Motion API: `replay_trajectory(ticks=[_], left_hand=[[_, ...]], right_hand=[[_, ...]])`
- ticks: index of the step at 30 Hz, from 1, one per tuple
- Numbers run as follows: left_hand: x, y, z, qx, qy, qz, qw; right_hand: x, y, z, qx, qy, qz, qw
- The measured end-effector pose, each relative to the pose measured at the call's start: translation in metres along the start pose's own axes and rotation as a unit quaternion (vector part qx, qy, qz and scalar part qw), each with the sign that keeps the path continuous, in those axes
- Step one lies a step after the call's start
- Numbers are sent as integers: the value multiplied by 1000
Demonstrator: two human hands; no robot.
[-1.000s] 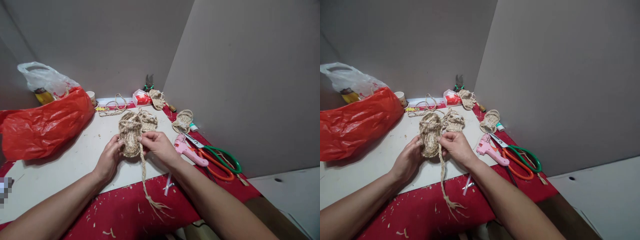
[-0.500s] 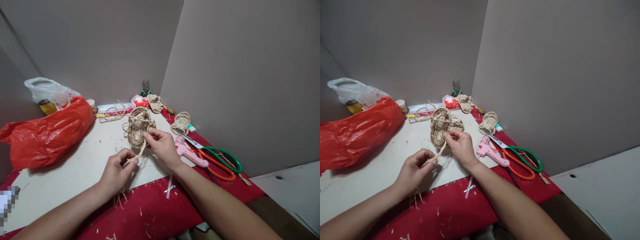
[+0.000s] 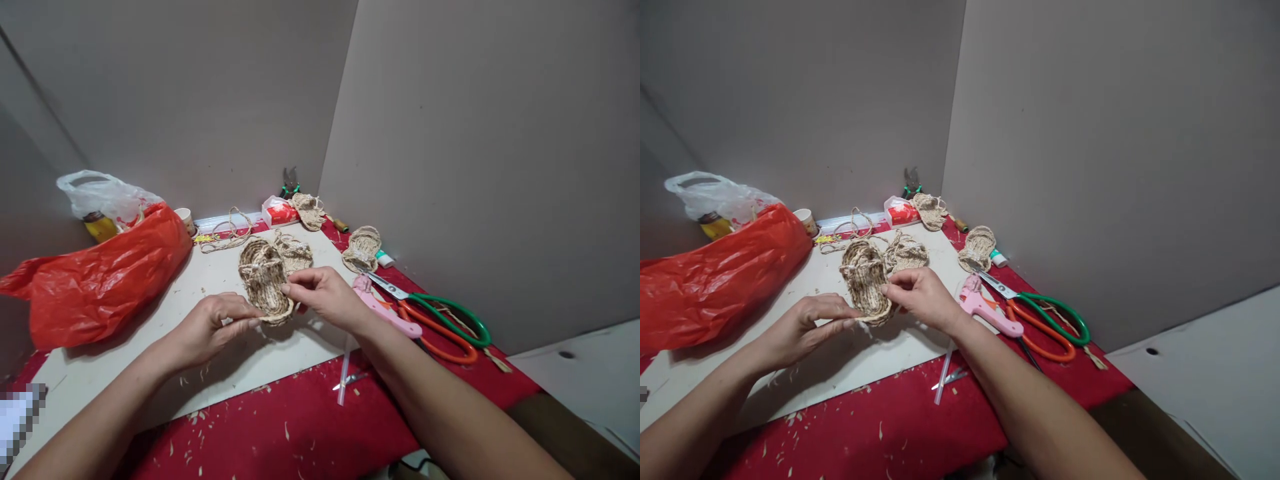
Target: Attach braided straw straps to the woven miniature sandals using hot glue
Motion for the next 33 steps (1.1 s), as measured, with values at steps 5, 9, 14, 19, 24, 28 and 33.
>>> replay_trajectory(ticks=[5, 9, 14, 19, 24, 28, 33], left_hand=[[22, -7, -8, 51, 25, 30, 998], [30, -2, -11, 18, 30, 106, 994], [17, 16, -7, -72, 43, 218, 972], [8, 14, -4, -106, 68, 223, 967], [9, 7, -7, -134, 122, 208, 961], [6, -4, -9, -125, 143, 211, 959], [-20, -30, -4, -76, 67, 249, 963]], right_hand=[[5, 1, 3, -3, -8, 31, 999], [10, 2, 4, -10, 4, 56, 998], [4, 2, 2, -21, -11, 76, 997], [-5, 3, 2, -25, -44, 90, 995], [-9, 6, 3, -27, -48, 107, 993], [-14, 10, 4, -34, -54, 103, 993], [-28, 22, 3, -61, -90, 56, 992]])
Point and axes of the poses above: each hand's wrist, its own z-axis towards the middle knuckle, its own x-axis out of the back of the hand, y = z × x, the point moved 10 cm from there along z, towards the middle knuckle, and after that the axes turned 12 degrees about -z, right-handed, at the moved point
